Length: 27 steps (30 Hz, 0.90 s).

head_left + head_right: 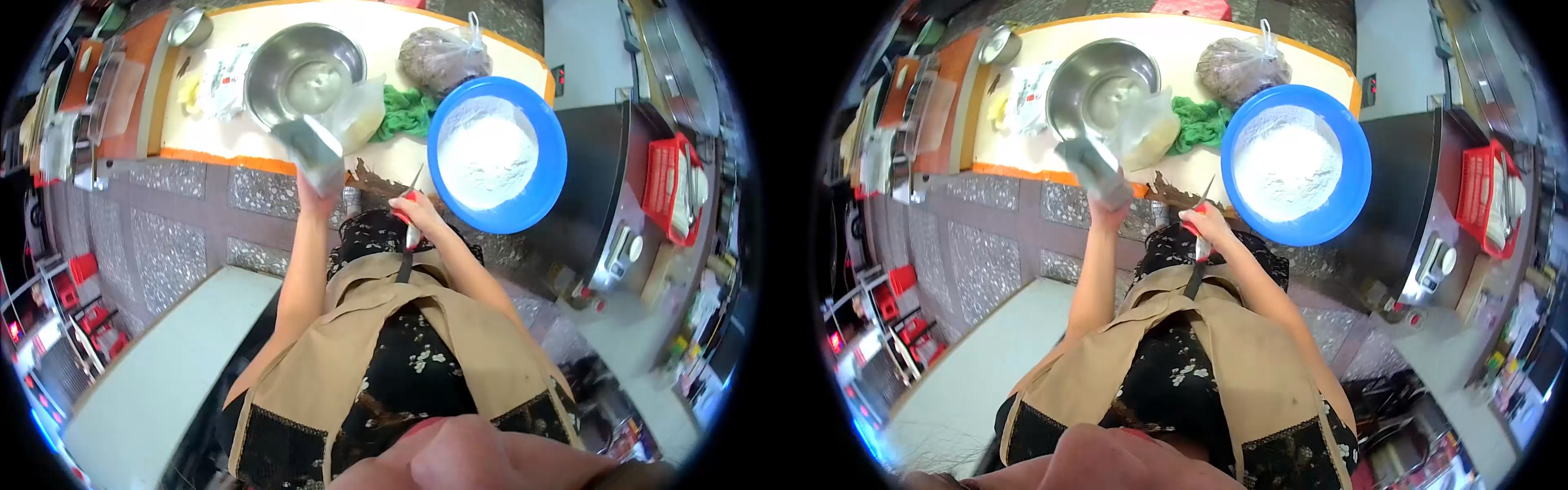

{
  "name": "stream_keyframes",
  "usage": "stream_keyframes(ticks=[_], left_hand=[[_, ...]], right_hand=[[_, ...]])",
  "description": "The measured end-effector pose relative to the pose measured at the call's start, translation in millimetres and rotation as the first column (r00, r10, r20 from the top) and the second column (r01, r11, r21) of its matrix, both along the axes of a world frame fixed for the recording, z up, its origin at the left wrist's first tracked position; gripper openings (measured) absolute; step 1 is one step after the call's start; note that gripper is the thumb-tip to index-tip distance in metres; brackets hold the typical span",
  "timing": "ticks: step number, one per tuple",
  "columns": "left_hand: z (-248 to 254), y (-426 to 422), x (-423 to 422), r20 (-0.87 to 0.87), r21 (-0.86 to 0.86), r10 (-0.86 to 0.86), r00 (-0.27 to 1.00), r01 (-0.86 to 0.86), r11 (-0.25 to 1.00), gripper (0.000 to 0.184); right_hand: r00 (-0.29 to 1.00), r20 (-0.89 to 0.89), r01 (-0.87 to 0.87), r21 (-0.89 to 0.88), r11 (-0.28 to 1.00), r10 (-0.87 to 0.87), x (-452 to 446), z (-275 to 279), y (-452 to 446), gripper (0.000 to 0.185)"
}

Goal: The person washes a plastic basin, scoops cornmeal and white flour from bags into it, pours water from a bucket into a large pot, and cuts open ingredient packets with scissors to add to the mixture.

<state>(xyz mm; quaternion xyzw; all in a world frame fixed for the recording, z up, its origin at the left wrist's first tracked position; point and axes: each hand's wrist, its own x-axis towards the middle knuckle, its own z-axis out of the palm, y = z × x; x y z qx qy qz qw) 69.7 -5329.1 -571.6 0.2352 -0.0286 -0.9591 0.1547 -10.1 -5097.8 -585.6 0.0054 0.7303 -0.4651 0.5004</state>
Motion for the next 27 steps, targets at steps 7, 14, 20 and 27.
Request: stream_keyframes(ticks=[7, 14, 20, 27], left_hand=[[-26.3, -13.6, 95.8, 0.245, 0.389, -0.212, 0.946, 0.105, 0.915, 0.031], [-39.1, -40.8, 90.5, 0.176, 0.421, -0.435, 0.883, 0.332, 0.844, 0.034], [-30.8, -57.0, 71.0, 0.053, 0.376, -0.472, 0.880, 0.420, 0.826, 0.042], [-12.2, -65.7, 58.7, 0.082, 0.254, -0.498, 0.863, 0.465, 0.848, 0.042]], right_hand=[[0.992, -0.083, -0.035, 0.571, 0.820, 0.100, -34.4, -94.0, -55.7, 0.066], [0.900, -0.428, 0.208, 0.592, 0.778, 0.085, -45.7, -69.6, -64.7, 0.046], [0.738, -0.619, 0.487, 0.212, 0.847, -0.270, -17.6, -87.6, -63.6, 0.030], [0.598, 0.145, 0.751, -0.445, 0.488, -0.788, -27.6, -55.5, -85.6, 0.020]])
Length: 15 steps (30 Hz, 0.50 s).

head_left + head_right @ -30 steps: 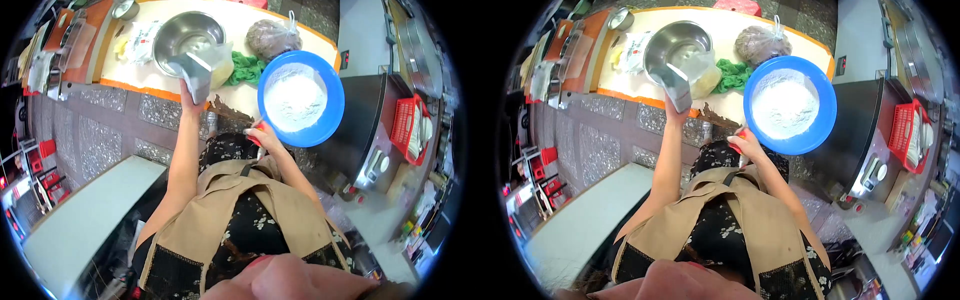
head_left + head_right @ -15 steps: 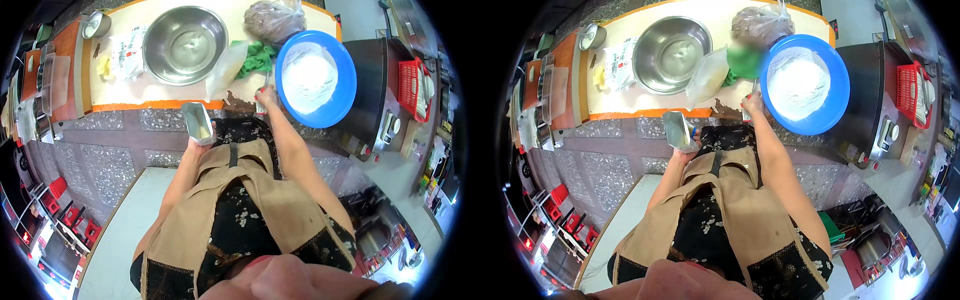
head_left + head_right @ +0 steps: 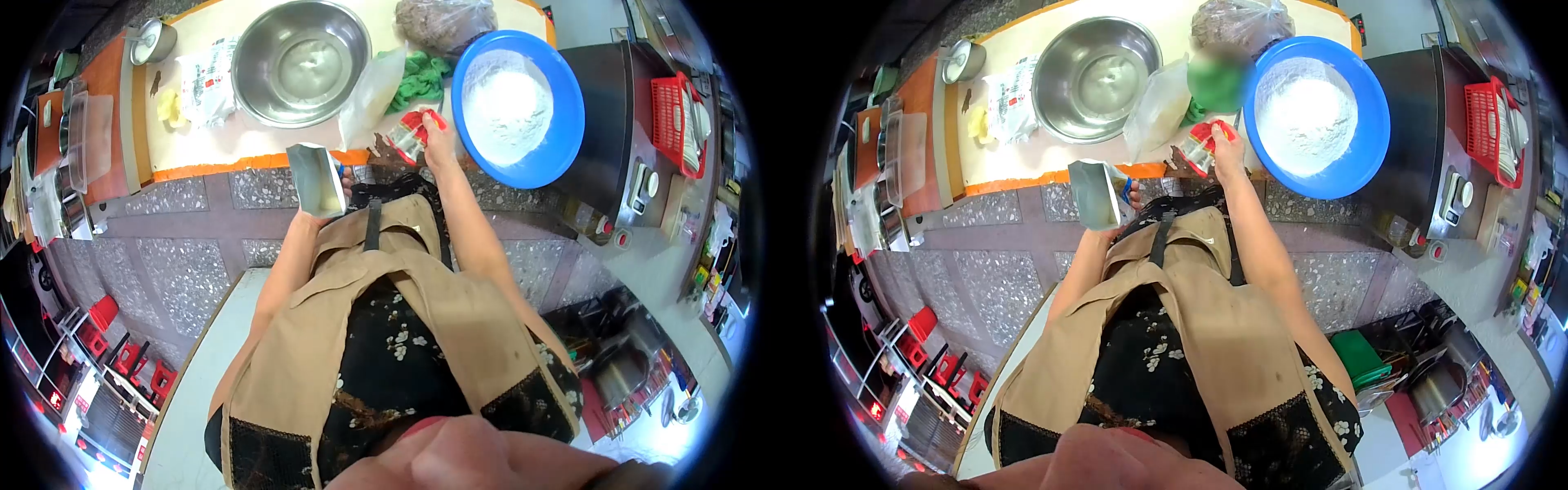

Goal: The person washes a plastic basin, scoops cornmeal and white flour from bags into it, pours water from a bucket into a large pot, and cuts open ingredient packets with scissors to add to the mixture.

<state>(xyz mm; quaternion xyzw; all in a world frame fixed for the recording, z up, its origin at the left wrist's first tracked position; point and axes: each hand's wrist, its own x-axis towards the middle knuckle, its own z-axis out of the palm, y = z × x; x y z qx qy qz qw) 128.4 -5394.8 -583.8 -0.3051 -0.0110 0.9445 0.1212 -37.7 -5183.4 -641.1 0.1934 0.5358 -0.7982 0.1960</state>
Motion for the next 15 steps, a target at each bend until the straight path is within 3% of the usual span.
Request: stream_keyframes(ticks=[2, 4, 6, 8, 10, 11, 12, 14, 15], left_hand=[[6.4, -1.0, -3.9, 0.013, -0.086, -0.079, 0.997, 0.080, 0.993, 0.043], [-1.9, 1.0, -3.7, -0.032, -0.041, -0.122, 0.992, 0.121, 0.992, 0.043], [-5.8, 6.9, -6.1, 0.070, -0.122, -0.062, 0.996, 0.071, 0.990, 0.042], [-0.1, 8.1, -9.0, 0.094, -0.181, -0.040, 0.995, 0.056, 0.982, 0.040], [-11.0, 8.5, -6.8, 0.235, -0.365, -0.141, 0.962, 0.222, 0.904, 0.039], [9.0, 12.3, -10.9, 0.340, -0.354, -0.227, 0.913, 0.348, 0.868, 0.038], [-2.7, 17.4, -9.6, 0.391, -0.326, -0.274, 0.879, 0.411, 0.851, 0.050], [-19.5, 29.9, -12.4, 0.325, -0.272, -0.387, 0.863, 0.478, 0.836, 0.046], [-53.8, 35.4, -10.7, 0.212, -0.331, -0.456, 0.864, 0.502, 0.799, 0.042]], right_hand=[[1.000, -0.028, 0.002, -0.034, 0.999, -0.003, -9.0, 28.7, -4.5, 0.020], [0.998, -0.055, -0.001, -0.069, 0.998, -0.003, -12.1, 36.2, -4.9, 0.021], [0.993, -0.115, -0.005, 0.083, 0.997, 0.014, -17.5, 35.5, -3.4, 0.022], [0.995, -0.103, 0.033, 0.128, 0.991, -0.020, -17.1, 46.5, -6.7, 0.024], [0.991, -0.129, 0.056, 0.229, 0.972, -0.027, -12.6, 55.5, -2.2, 0.023], [0.994, -0.101, 0.073, 0.227, 0.971, -0.052, -8.6, 69.5, -1.6, 0.023], [0.993, -0.100, 0.082, 0.233, 0.969, -0.060, -4.1, 71.6, 2.6, 0.023], [0.990, -0.119, 0.121, 0.363, 0.924, -0.083, 3.8, 76.7, 15.2, 0.024], [0.985, -0.117, 0.165, 0.380, 0.910, -0.130, 7.5, 89.4, 17.8, 0.023]])
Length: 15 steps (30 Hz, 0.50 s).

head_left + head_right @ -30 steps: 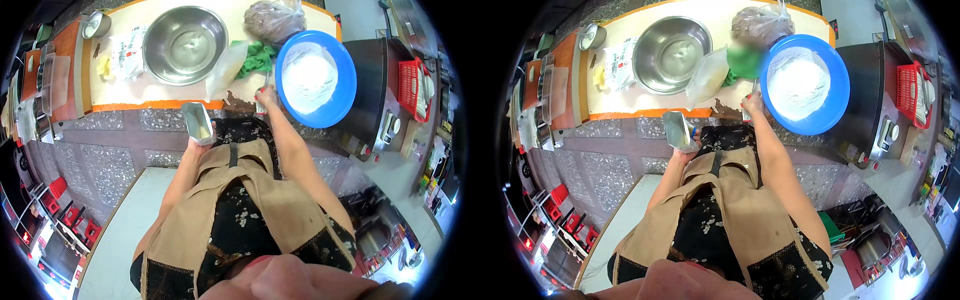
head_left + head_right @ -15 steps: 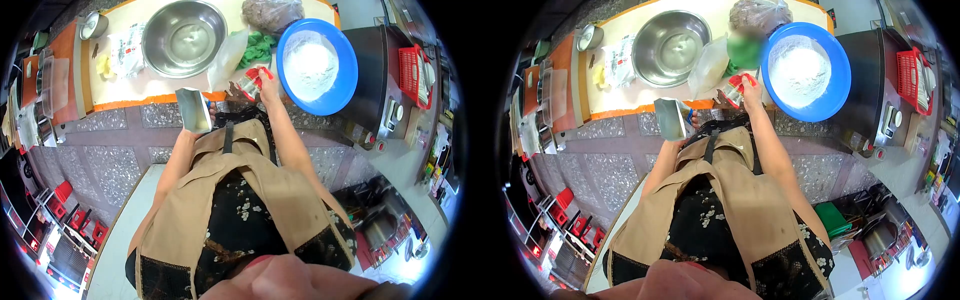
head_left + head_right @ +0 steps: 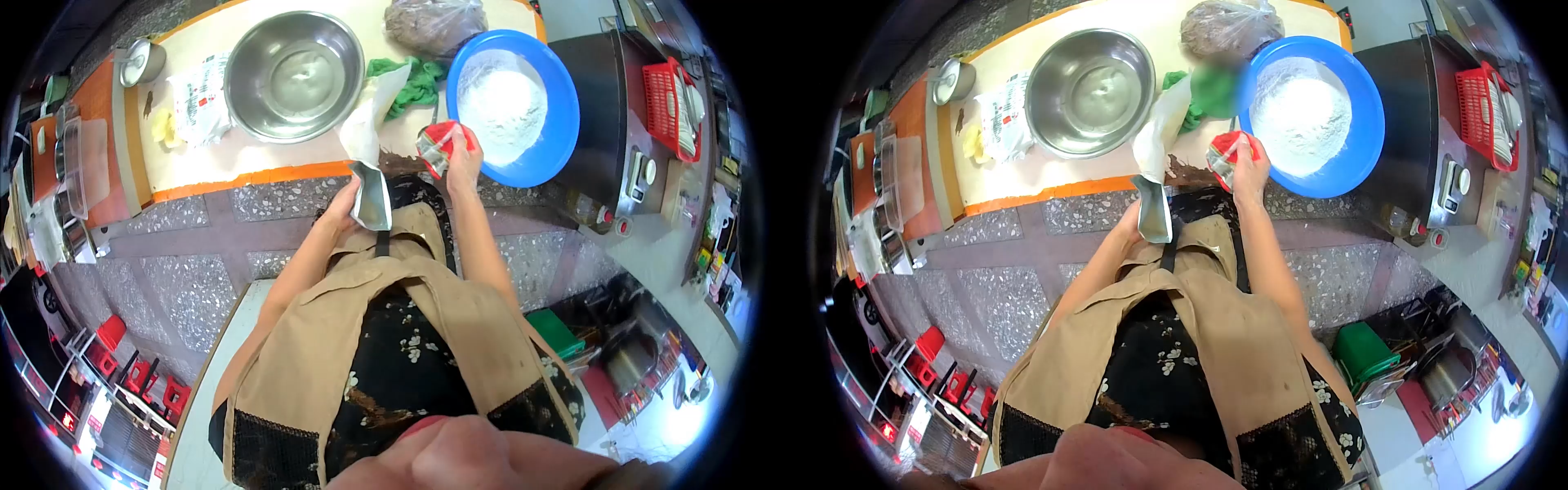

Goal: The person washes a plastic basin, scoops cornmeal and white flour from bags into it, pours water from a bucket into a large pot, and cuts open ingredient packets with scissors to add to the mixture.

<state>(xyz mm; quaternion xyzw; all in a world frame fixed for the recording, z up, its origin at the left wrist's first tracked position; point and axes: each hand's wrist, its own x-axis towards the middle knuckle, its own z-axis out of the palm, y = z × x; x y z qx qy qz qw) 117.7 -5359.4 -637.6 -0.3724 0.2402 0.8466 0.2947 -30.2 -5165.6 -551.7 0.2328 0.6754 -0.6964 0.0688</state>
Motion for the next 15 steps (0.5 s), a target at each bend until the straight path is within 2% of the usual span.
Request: stream_keyframes(ticks=[1, 3, 4, 7, 9, 10, 11, 13, 15], left_hand=[[-2.3, 9.2, -10.3, -0.064, 0.059, 0.010, 0.998, -0.007, 0.998, 0.035], [13.5, 23.8, -33.4, -0.020, 0.110, 0.076, 0.997, -0.073, 0.991, 0.031], [17.0, 33.2, -40.0, -0.010, 0.005, -0.055, 0.998, 0.055, 0.998, 0.030], [22.4, 40.9, -25.1, -0.216, 0.067, -0.209, 0.954, 0.228, 0.971, 0.039], [30.0, 42.4, -13.6, -0.242, 0.233, -0.230, 0.943, 0.287, 0.929, 0.043], [38.6, 43.3, -18.5, -0.278, 0.244, -0.226, 0.934, 0.296, 0.924, 0.045], [47.1, 46.8, -28.6, -0.237, 0.138, -0.250, 0.939, 0.288, 0.948, 0.044], [26.0, 51.9, -58.8, -0.260, -0.036, -0.309, 0.915, 0.311, 0.950, 0.043], [28.0, 42.4, -91.6, -0.144, 0.271, -0.069, 0.987, 0.107, 0.957, 0.058]], right_hand=[[1.000, -0.002, 0.012, 0.009, 1.000, -0.011, 2.0, 10.3, 3.1, 0.023], [0.994, -0.043, 0.104, 0.035, 0.994, -0.103, 2.7, 29.0, 10.6, 0.023], [0.994, -0.060, 0.095, 0.076, 0.993, -0.091, 2.1, 40.7, 13.8, 0.024], [0.989, -0.092, 0.122, 0.078, 0.989, -0.115, 0.1, 68.8, 21.6, 0.024], [0.985, -0.109, 0.145, 0.071, 0.987, -0.137, -2.0, 78.4, 27.2, 0.024], [0.981, -0.127, 0.156, 0.052, 0.986, -0.149, -2.1, 79.3, 30.2, 0.024], [0.977, -0.144, 0.165, 0.031, 0.986, -0.159, -1.2, 79.5, 32.2, 0.024], [0.972, -0.142, 0.186, -0.012, 0.983, -0.185, -0.8, 80.4, 34.2, 0.024], [0.969, -0.142, 0.199, -0.047, 0.979, -0.203, -4.0, 83.9, 36.8, 0.024]])
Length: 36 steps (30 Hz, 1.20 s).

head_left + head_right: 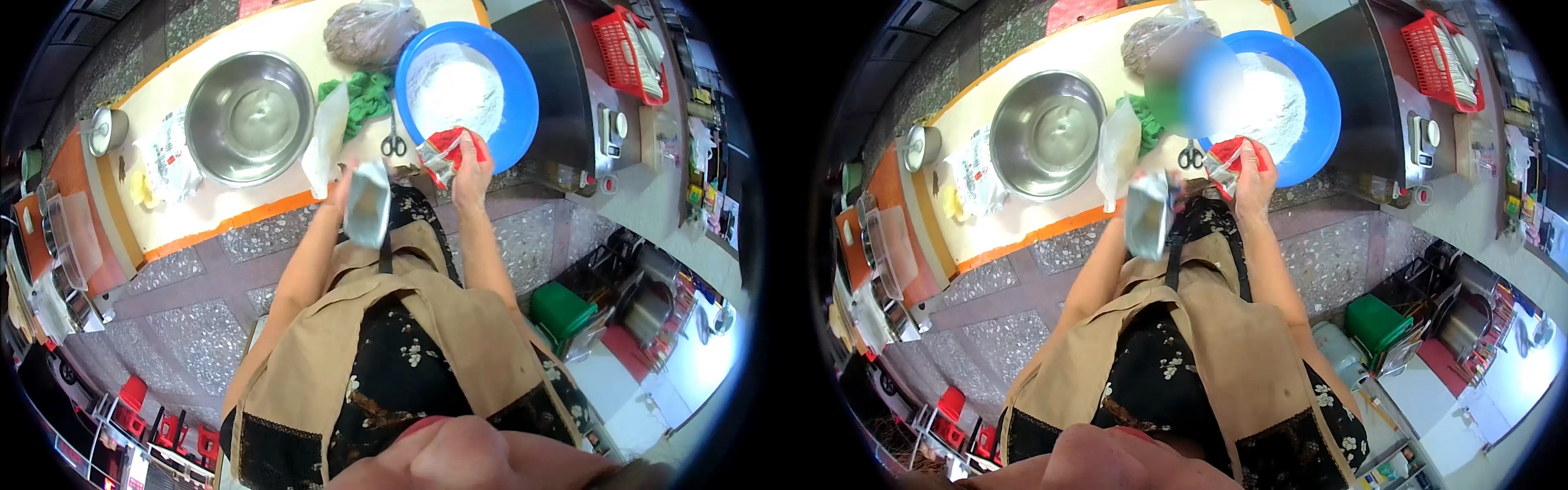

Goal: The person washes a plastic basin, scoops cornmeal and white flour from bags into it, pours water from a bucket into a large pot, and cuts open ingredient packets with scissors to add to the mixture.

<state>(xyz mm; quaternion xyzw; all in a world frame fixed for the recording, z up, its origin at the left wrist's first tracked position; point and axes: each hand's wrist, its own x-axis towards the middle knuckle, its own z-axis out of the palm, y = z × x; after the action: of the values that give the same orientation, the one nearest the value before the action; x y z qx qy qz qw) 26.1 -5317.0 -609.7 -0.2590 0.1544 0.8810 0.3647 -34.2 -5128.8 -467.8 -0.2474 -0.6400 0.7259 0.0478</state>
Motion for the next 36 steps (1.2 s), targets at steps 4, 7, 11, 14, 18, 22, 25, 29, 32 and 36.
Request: stream_keyframes(ticks=[4, 7, 11, 14, 18, 22, 25, 29, 32, 36], left_hand=[[-84.6, -21.6, 65.3, 0.264, -0.076, -0.065, 0.962, 0.088, 0.993, 0.064], [-48.0, 7.4, 98.7, 0.197, -0.466, -0.202, 0.959, 0.273, 0.842, 0.049], [90.7, 66.4, 4.1, -0.490, -0.863, -0.411, 0.769, -0.495, 0.102, 0.044], [154.5, 91.6, -59.9, -0.601, -0.683, -0.611, 0.515, -0.728, 0.057, 0.040], [149.1, 140.8, -83.5, -0.632, -0.722, -0.272, 0.726, -0.424, 0.546, 0.014], [173.9, 183.7, -107.6, -0.603, -0.484, 0.212, 0.769, -0.564, 0.669, 0.011], [175.1, 204.4, -112.0, -0.642, -0.498, 0.176, 0.746, -0.580, 0.645, 0.013], [174.2, 208.7, -117.9, -0.654, -0.507, 0.190, 0.733, -0.610, 0.608, 0.011], [162.8, 203.5, -126.8, -0.641, -0.585, 0.110, 0.760, -0.576, 0.571, 0.012], [121.0, 200.9, -145.9, -0.639, -0.521, 0.203, 0.742, -0.612, 0.594, 0.013]], right_hand=[[0.997, -0.020, -0.072, 0.041, 0.997, 0.072, -8.8, 1.1, 14.6, 0.024], [0.989, 0.019, -0.145, 0.027, 0.989, 0.145, -19.3, 1.4, 24.6, 0.024], [0.856, 0.006, -0.506, 0.210, 0.837, 0.516, -27.9, -4.3, 49.8, 0.017], [0.686, -0.047, -0.654, 0.396, 0.644, 0.726, -38.7, 19.8, 65.9, 0.012], [0.748, -0.152, -0.616, 0.206, 0.760, 0.647, -43.0, 27.3, 94.2, 0.052], [0.812, -0.169, -0.544, -0.567, 0.618, 0.559, -37.6, 6.8, 149.7, 0.063], [0.814, -0.067, -0.416, -0.761, 0.498, 0.577, -31.7, -6.3, 168.8, 0.049], [0.868, -0.006, -0.350, -0.716, 0.603, 0.497, -46.3, -16.8, 183.6, 0.034], [0.855, 0.017, -0.442, -0.498, 0.746, 0.519, -59.0, -13.9, 198.9, 0.030], [0.873, 0.109, -0.487, 0.150, 0.860, 0.475, -68.1, -6.2, 221.9, 0.018]])
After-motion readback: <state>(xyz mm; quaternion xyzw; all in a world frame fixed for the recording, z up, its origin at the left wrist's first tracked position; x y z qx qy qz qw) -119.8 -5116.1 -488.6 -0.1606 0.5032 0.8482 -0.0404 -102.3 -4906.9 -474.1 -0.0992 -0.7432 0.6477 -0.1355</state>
